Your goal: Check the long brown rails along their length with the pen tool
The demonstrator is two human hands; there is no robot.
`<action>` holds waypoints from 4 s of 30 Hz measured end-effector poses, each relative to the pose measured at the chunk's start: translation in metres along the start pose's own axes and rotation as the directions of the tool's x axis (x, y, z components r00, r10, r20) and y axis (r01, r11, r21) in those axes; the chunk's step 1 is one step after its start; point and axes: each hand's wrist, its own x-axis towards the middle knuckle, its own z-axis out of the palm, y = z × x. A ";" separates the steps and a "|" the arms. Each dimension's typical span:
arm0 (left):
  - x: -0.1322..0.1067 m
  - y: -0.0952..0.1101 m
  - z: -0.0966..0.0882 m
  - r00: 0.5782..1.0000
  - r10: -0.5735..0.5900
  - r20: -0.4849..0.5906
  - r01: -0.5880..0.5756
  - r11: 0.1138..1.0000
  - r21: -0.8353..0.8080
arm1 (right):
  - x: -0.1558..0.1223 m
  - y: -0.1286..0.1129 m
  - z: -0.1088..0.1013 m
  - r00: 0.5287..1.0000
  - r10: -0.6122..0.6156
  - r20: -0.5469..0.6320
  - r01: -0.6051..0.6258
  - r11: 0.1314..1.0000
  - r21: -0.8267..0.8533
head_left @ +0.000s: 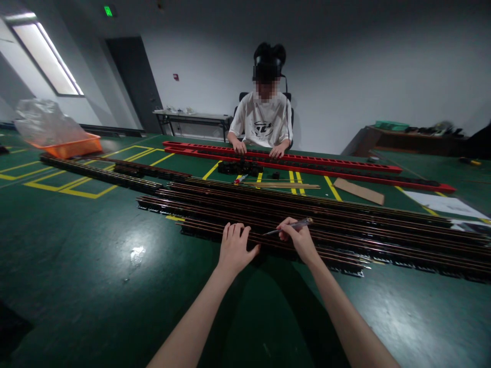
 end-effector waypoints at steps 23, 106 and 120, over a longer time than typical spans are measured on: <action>-0.002 -0.001 0.003 1.000 -0.002 -0.030 0.003 0.999 0.036 | 0.001 0.005 0.000 1.000 -0.015 -0.011 0.015 1.000 0.012; -0.001 -0.005 0.004 1.000 0.000 -0.001 0.000 1.000 -0.031 | -0.002 0.006 0.009 0.997 -0.035 0.062 0.039 0.997 -0.067; -0.002 -0.004 0.005 1.000 0.011 -0.020 -0.011 0.999 0.033 | -0.001 0.011 0.005 0.996 -0.028 0.088 0.033 0.998 -0.055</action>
